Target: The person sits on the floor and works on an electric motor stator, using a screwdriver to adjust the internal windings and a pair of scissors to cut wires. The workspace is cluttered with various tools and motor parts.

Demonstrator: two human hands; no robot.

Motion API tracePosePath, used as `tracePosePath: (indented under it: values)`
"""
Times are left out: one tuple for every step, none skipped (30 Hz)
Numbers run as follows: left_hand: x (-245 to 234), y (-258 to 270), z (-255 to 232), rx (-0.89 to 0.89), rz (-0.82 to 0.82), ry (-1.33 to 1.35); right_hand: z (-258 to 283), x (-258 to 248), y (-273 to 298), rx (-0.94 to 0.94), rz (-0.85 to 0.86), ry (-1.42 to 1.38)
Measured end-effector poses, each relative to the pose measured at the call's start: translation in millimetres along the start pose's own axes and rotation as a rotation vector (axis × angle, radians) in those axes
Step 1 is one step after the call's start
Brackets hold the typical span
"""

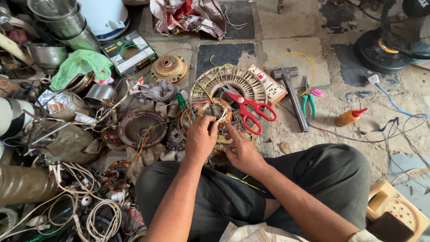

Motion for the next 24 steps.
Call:
tracePosePath:
  values:
    - [-0.4,-0.6,0.9,-0.007,-0.008,0.012,-1.7,-0.6,-1.3,0.017,-0.002,-0.001]
    - [-0.8,-1.1,1.6,-0.014,-0.016,0.023,-2.7,-1.7,-2.0,0.023,0.003,0.014]
    - [-0.6,-1.8,2.3,-0.012,-0.005,0.028,-3.9,-2.7,-2.5,0.029,0.009,0.026]
    - [-0.6,-2.5,3.3,-0.011,0.006,0.034,-5.6,-3.6,-3.1,0.035,0.016,0.039]
    - [-0.2,-3.0,3.5,-0.009,0.016,0.039,-5.9,-4.9,-4.3,0.016,0.011,0.020]
    - [-0.5,-3.0,3.3,-0.009,0.015,0.037,-7.0,-6.1,-5.2,-0.002,0.006,0.000]
    - [-0.9,-2.7,3.2,-0.010,0.015,0.035,-8.8,-6.7,-5.3,-0.020,0.002,-0.020]
    - [-1.4,-2.3,3.2,-0.011,0.015,0.033,-15.4,-11.2,-4.8,0.010,-0.056,-0.080]
    - [-2.8,-1.9,2.5,-0.005,0.003,0.032,-22.4,-14.0,-4.9,0.038,-0.112,-0.142]
    - [-3.4,-1.3,1.1,0.000,-0.008,0.032,-29.4,-16.9,-4.7,0.067,-0.169,-0.203]
    - [-4.4,-0.2,0.3,0.006,-0.018,0.031,-33.3,-17.9,-5.3,0.077,-0.192,-0.199]
    - [-5.3,0.5,0.6,0.010,-0.017,0.028,-36.3,-19.7,-6.9,0.087,-0.215,-0.194]
    - [-5.4,-0.6,-0.2,0.017,-0.019,0.028,-37.7,-23.8,-8.4,0.095,-0.241,-0.186]
    - [-5.5,-1.7,-1.7,0.024,-0.020,0.028,-37.4,-25.1,-8.4,0.106,-0.245,-0.173]
    - [-5.8,-2.7,-3.2,0.027,-0.012,0.006,-35.4,-24.4,-9.1,0.115,-0.247,-0.163]
    - [-6.2,-3.0,-5.3,0.031,-0.003,-0.016,-32.8,-23.7,-11.2,0.125,-0.250,-0.153]
    - [-6.8,-2.8,-7.3,0.033,0.007,-0.039,-23.6,-24.1,-14.7,0.063,-0.253,-0.099]
    - [-5.6,-4.1,-7.6,0.027,0.039,-0.064,-14.4,-24.6,-18.8,0.001,-0.256,-0.045]
    - [-4.1,-6.2,-7.6,0.019,0.072,-0.087,-5.3,-25.2,-22.7,-0.061,-0.259,0.010]
    - [-2.3,-7.5,-7.6,0.012,0.104,-0.110,4.1,-24.6,-26.2,-0.127,-0.250,0.062]
    - [-6.0,-9.0,-10.6,0.039,0.071,-0.115,13.3,-23.8,-29.9,-0.195,-0.241,0.113]
    - [-9.2,-10.1,-13.0,0.067,0.039,-0.121,21.6,-22.6,-33.0,-0.263,-0.231,0.164]
    - [-11.7,-10.1,-15.1,0.093,0.007,-0.127,22.9,-22.9,-37.0,-0.261,-0.232,0.181]
    - [-11.2,-10.3,-13.9,0.088,0.007,-0.121,23.4,-22.5,-41.0,-0.259,-0.234,0.199]
Point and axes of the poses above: each hand's wrist, its own y-axis away from the middle knuckle, its own x-axis out of the palm, z = x × y, the point moved 9 cm from there along -y, towards the middle knuckle, and after that the axes turned 14 degrees about -y, right-handed, at the moved point
